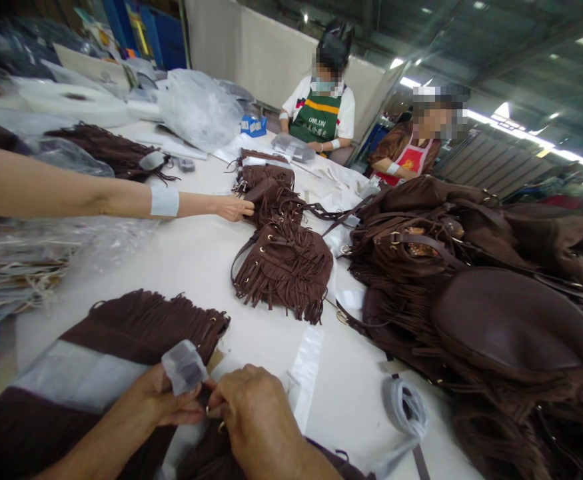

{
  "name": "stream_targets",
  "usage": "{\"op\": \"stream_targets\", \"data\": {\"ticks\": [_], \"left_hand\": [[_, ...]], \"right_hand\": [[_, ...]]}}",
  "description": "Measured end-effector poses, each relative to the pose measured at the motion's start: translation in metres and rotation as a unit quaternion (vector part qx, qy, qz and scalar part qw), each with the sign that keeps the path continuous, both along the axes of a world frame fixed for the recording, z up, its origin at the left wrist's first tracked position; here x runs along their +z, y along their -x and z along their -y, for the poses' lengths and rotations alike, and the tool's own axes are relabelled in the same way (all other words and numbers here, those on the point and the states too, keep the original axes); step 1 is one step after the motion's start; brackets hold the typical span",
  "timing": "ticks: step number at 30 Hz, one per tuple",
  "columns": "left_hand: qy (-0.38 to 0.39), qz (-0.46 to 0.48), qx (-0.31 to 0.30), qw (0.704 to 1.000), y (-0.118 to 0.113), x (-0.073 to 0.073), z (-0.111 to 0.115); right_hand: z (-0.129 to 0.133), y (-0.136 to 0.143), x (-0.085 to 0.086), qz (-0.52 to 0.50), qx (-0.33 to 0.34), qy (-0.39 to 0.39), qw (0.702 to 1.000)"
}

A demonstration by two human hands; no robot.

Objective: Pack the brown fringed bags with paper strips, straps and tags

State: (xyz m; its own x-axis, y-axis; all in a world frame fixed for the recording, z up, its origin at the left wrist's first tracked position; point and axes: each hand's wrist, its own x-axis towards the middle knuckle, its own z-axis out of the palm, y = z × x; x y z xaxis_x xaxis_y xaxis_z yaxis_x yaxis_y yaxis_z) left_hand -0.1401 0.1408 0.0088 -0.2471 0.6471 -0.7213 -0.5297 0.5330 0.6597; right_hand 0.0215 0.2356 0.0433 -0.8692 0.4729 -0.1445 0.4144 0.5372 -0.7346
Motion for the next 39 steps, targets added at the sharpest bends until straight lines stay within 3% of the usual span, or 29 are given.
{"op": "stream_targets", "data": {"ticks": [7,15,26,32,39], "left_hand": [[-0.023,0.013,-0.001,1.000,-0.001,0.002,0.001],[-0.037,-0.008,-0.009,0.999,-0.001,-0.004,0.002],[-0.062,-0.020,-0.029,0.997,0.002,-0.003,0.004],[-0.050,0.004,-0.001,0.999,-0.002,-0.020,0.002],[-0.054,-0.009,0.009,0.998,-0.005,-0.033,0.002]], "right_hand": [[0.004,0.002,0.001,0.045,-0.036,-0.028,0.998],[0.008,-0.003,0.010,0.075,-0.002,-0.051,0.996],[0.013,0.007,0.014,0.102,-0.038,-0.077,0.991],[0.010,0.008,0.011,0.100,-0.012,-0.052,0.994],[0.013,0.011,0.010,0.170,-0.005,-0.089,0.981]]}}
